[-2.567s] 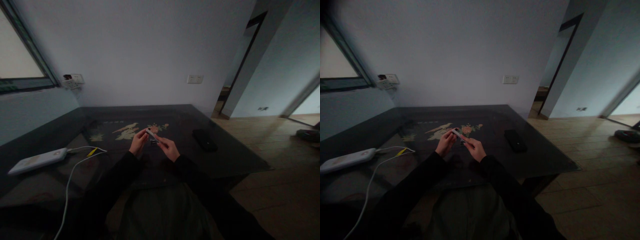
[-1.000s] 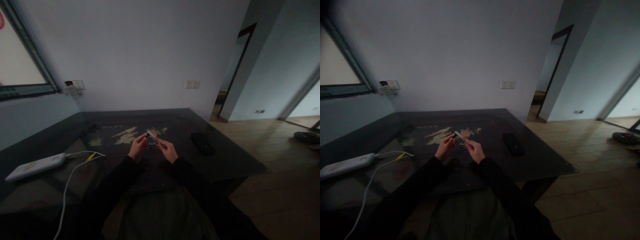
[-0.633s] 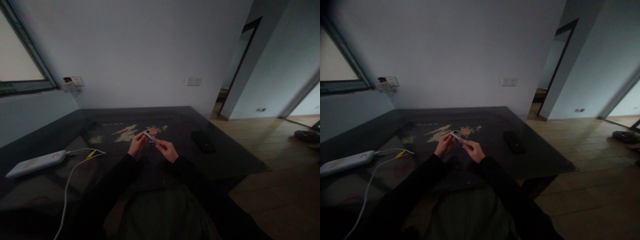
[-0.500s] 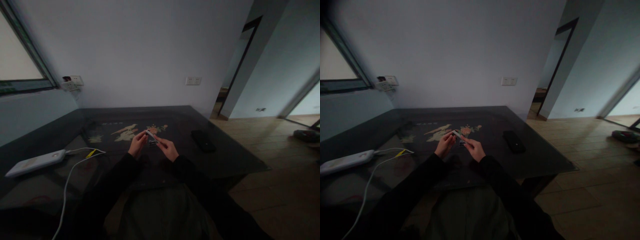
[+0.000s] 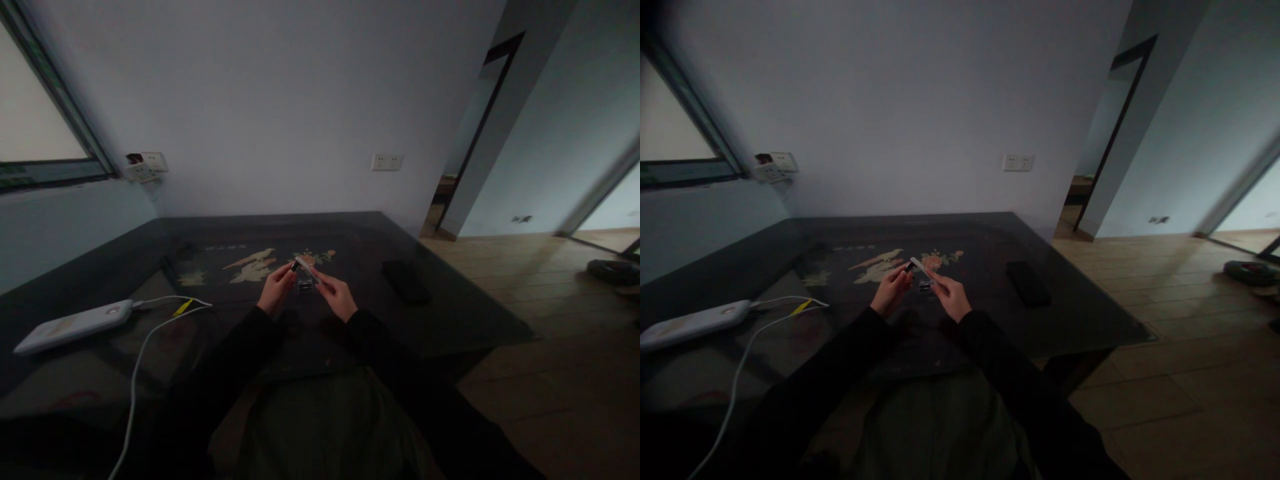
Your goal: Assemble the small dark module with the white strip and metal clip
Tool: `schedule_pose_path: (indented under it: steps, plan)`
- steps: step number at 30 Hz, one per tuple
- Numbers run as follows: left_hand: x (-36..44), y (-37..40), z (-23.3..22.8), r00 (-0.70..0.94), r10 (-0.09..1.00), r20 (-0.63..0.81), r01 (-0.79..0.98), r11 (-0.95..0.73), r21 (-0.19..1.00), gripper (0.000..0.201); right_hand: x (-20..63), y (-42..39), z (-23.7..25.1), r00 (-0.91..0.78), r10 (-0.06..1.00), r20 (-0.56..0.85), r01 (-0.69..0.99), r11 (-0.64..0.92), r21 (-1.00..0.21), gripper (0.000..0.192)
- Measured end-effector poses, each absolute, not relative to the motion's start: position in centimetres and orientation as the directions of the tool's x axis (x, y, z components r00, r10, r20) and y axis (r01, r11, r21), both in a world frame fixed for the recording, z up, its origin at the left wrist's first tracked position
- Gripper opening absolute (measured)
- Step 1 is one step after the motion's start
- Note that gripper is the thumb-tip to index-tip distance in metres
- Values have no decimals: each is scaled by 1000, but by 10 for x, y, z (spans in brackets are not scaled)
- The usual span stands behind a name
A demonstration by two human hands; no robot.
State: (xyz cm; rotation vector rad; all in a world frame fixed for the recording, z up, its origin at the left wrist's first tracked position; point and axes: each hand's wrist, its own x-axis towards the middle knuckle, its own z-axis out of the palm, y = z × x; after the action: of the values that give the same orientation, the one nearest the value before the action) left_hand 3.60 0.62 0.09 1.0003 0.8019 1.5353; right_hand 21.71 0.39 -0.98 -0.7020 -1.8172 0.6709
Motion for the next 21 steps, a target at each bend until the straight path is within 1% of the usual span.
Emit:
schedule_pose_path:
  steps: [5,11,15,17,21]
  plan:
    - [34,8,-2,-75,983,166,-425,-182,887,56,216,1,-10,-319,724,612,138,674,-726,40]
    - [34,4,3,-19,976,215,-432,-202,879,53,212,-7,-9,-365,703,611,78,676,-732,40]
    - [35,1,4,-17,976,217,-461,-200,864,51,210,-12,-7,-389,690,610,31,672,-740,40]
    - [35,1,3,-6,975,224,-468,-201,861,52,211,-11,-6,-378,693,614,40,675,-737,40]
    - [35,1,1,-16,973,230,-469,-210,858,53,215,-2,-7,-309,729,611,126,668,-733,40]
